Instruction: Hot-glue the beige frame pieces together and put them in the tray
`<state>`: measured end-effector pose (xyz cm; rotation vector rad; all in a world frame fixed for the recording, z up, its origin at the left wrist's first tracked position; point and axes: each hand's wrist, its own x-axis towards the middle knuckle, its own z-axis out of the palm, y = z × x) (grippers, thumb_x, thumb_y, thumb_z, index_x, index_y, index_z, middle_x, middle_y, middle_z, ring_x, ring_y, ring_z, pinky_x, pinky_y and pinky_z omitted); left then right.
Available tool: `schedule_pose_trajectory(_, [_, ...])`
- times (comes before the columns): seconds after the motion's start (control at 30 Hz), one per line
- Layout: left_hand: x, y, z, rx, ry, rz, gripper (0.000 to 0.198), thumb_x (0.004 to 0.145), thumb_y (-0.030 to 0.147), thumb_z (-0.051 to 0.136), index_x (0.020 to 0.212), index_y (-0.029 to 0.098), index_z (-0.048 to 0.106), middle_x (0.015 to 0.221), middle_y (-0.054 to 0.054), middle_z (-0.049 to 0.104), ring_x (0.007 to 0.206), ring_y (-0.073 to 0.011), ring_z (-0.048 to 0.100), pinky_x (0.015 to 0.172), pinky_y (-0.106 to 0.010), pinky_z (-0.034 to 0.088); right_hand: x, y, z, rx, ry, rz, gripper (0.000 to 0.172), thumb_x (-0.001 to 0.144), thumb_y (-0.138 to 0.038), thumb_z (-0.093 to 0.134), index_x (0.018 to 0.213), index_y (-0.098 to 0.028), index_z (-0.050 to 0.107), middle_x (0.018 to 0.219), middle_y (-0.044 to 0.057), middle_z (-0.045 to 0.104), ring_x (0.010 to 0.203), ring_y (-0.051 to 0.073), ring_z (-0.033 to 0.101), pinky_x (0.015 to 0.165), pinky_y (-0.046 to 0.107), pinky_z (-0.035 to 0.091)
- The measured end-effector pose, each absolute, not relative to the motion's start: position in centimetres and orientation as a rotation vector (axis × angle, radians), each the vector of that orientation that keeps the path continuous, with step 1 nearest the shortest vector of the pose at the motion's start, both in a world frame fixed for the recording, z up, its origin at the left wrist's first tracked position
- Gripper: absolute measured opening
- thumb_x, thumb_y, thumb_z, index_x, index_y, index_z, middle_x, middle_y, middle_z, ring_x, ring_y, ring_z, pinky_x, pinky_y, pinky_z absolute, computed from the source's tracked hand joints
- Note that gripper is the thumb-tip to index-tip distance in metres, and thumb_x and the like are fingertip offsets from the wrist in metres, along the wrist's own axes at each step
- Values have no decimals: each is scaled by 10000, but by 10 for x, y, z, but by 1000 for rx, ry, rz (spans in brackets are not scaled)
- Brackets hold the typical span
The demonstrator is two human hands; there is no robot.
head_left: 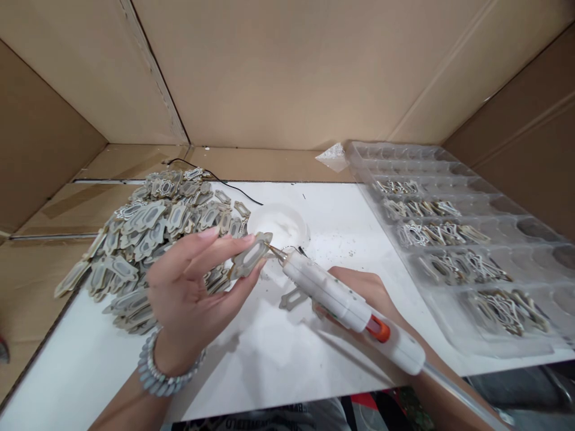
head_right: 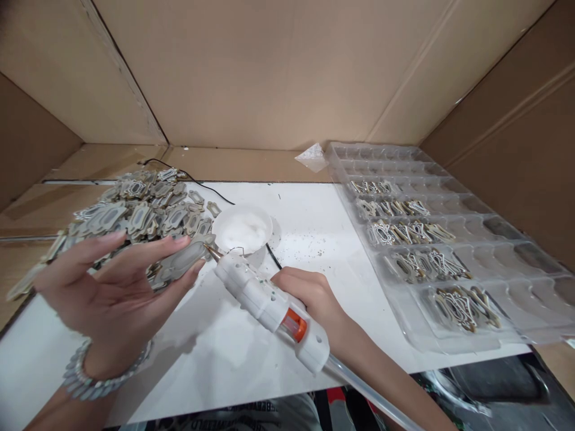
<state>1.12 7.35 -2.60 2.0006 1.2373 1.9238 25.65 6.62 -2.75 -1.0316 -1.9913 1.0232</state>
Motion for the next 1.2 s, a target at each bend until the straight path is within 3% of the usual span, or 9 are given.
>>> schedule_pose_trajectory(0.17, [12,73,-24,2047,1220,1899,868,667,68,880,1358,418,490,1036,81,737,849,-183,762,923,-393,593,257,67,-28,-1013,-1973,1018,240,896,-141,552,671,-222,572,649,-17,555,586,141,559,519,260,426])
schedule_pose_trajectory(0.37, [7,76,-20,2263,1288,1858,590,719,93,852,1212,361,669,969,63,761,825,-164,760,880,-316,632,258,70,-31,-1038,-2000,1034,223,890,-220,617,670,-214,579,629,-17,547,554,130,521,512,255,422])
schedule_pose_trajectory(0.53, [1,80,-27,2466,1237,1818,786,708,63,846,1359,407,569,991,95,780,887,-183,764,865,-327,659,259,75,-29,-1113,-1833,1338,216,865,-304,686,715,-199,573,631,-22,549,570,118,502,505,236,415])
schedule_pose_trajectory(0.67, [4,79,-25,2387,1246,1780,602,758,102,823,1249,396,639,990,85,761,869,-170,763,939,-333,640,261,79,-29,-1129,-1698,1559,256,835,-305,723,692,-196,543,624,-41,506,584,105,468,523,223,404])
schedule_pose_trajectory(0.83, [17,75,-15,1889,1186,1889,724,735,135,848,1302,470,547,1330,105,577,916,-160,760,1046,-366,592,270,83,-40,-1011,-1460,1812,350,797,-463,787,747,-177,591,637,-31,533,574,101,465,516,231,366])
schedule_pose_trajectory(1.0, [23,65,-13,1646,1252,1862,659,723,203,856,1260,444,560,1397,91,509,931,-189,762,968,-368,626,270,84,-40,-963,-1215,1913,324,725,-393,845,802,-158,635,806,15,661,495,56,413,467,226,341])
schedule_pose_trajectory(1.2, [23,46,-20,1579,1256,1821,673,683,196,872,1251,403,577,1291,49,586,833,-176,766,827,-321,667,264,82,-32,-917,-1110,1863,169,807,-283,750,868,-151,664,932,69,740,455,35,414,482,228,362])
